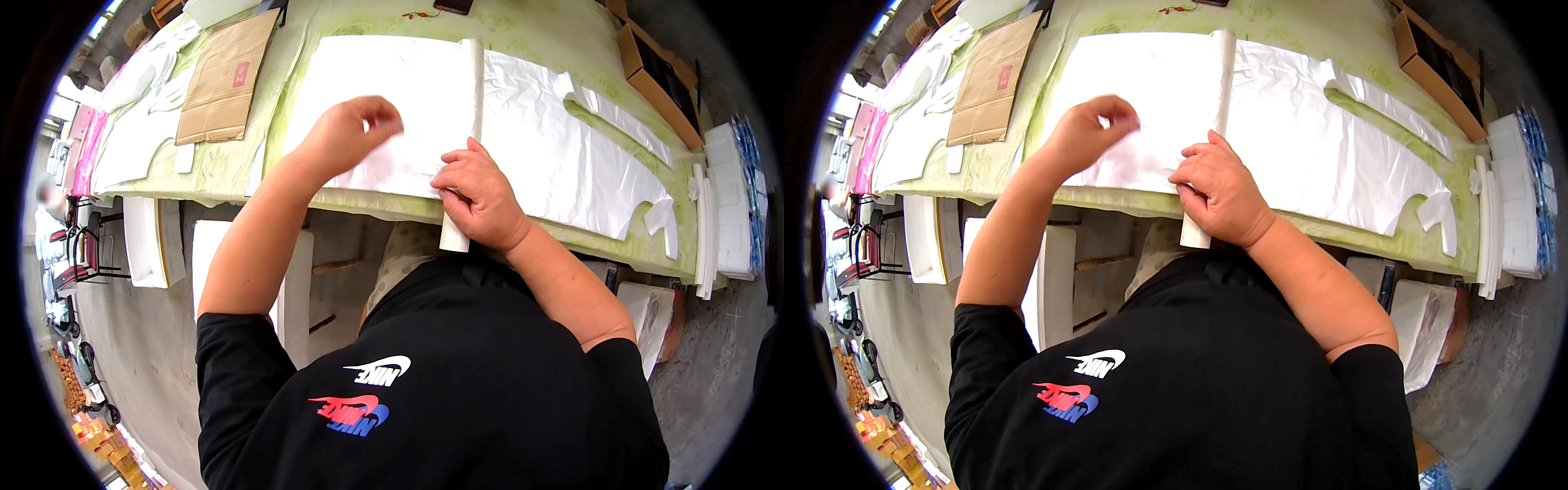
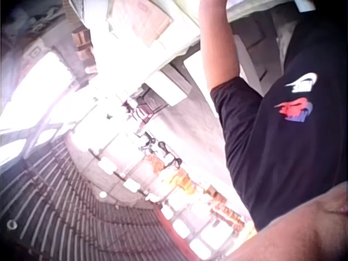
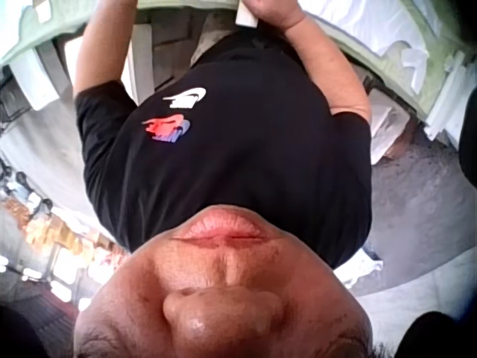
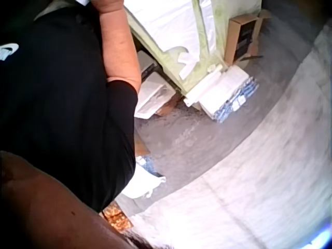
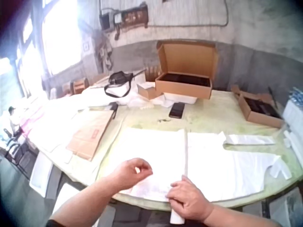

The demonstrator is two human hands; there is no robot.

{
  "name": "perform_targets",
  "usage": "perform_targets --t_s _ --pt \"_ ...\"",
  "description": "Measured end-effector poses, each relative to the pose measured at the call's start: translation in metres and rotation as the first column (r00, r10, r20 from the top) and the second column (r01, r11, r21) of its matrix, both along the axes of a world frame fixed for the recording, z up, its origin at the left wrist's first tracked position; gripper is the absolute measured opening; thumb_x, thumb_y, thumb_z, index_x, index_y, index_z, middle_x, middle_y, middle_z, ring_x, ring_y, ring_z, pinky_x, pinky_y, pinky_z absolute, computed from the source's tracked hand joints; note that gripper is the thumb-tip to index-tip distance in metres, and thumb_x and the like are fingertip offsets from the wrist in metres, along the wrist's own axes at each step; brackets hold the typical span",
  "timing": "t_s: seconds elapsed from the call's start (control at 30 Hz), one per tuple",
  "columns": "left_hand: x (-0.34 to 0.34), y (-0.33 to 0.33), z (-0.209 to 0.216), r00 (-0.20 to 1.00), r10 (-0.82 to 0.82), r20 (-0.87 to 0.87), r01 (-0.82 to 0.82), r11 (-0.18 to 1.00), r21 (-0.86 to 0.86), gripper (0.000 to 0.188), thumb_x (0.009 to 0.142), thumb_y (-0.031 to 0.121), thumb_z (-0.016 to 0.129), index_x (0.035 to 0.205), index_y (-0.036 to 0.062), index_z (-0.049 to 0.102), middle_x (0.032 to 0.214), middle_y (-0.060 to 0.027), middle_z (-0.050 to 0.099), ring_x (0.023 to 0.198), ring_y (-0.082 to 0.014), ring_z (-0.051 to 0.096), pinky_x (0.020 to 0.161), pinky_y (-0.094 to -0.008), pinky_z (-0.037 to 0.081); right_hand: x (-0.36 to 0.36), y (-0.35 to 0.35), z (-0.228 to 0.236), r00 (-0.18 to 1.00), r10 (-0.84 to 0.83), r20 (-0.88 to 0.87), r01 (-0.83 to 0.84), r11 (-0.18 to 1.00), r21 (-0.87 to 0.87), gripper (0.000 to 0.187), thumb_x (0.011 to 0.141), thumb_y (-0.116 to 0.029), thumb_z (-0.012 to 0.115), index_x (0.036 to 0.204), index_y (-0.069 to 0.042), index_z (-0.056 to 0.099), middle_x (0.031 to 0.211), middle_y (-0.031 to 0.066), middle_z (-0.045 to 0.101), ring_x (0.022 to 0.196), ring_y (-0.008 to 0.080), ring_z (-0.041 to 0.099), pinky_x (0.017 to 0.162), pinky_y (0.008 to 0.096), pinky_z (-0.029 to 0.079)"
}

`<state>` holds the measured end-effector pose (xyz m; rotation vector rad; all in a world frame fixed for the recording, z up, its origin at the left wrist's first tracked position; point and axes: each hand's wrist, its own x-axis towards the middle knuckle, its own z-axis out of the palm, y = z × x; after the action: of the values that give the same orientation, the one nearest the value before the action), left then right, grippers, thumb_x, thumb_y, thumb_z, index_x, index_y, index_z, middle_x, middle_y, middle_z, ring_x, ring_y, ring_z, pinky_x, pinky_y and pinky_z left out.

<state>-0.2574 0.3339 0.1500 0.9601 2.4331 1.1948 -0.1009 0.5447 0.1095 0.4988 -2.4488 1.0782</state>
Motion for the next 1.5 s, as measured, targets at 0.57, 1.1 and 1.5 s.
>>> perform_targets --t_s 0.57,1.1,1.5 --pt "-0.004 -0.013 -0.022 0.887 0.138 -0.442 -0.158 0.987 -0.009 0.026 0.088 0.011 0.063 0.113 0.0092 0.070 0.123 -0.0092 0.068 0.118 -0.0323 0.060 0.102 -0.0426 0.047 -0.060 -0.048 0.022 0.849 0.463 0.253 -0.440 0.886 -0.147 0.014 0.081 -0.006 0.065 0.092 -0.008 0.074 0.084 0.0093 0.068 0.081 0.0274 0.066 0.079 0.0389 0.053" --pt "0.003 0.004 -0.038 0.935 -0.293 -0.201 0.283 0.956 -0.080 0.021 0.097 0.026 0.065 0.116 0.0173 0.063 0.163 -0.0086 0.037 0.155 -0.0390 0.023 0.124 -0.0580 0.015 -0.020 -0.042 0.005 0.986 -0.012 -0.166 -0.005 0.994 -0.105 0.036 0.079 -0.004 0.073 0.114 -0.008 0.066 0.114 0.0147 0.060 0.109 0.0356 0.058 0.094 0.0412 0.051" --pt "-0.023 -0.012 -0.024 0.751 0.055 0.658 -0.412 0.817 0.403 0.043 0.099 0.009 0.052 0.142 0.0102 0.055 0.152 -0.0066 0.049 0.151 -0.0247 0.032 0.115 -0.0370 0.037 -0.034 -0.064 0.012 0.998 -0.047 0.030 0.038 0.966 0.256 0.039 0.086 -0.028 0.072 0.118 -0.007 0.066 0.133 0.0129 0.059 0.134 0.0356 0.046 0.115 0.0598 0.031"
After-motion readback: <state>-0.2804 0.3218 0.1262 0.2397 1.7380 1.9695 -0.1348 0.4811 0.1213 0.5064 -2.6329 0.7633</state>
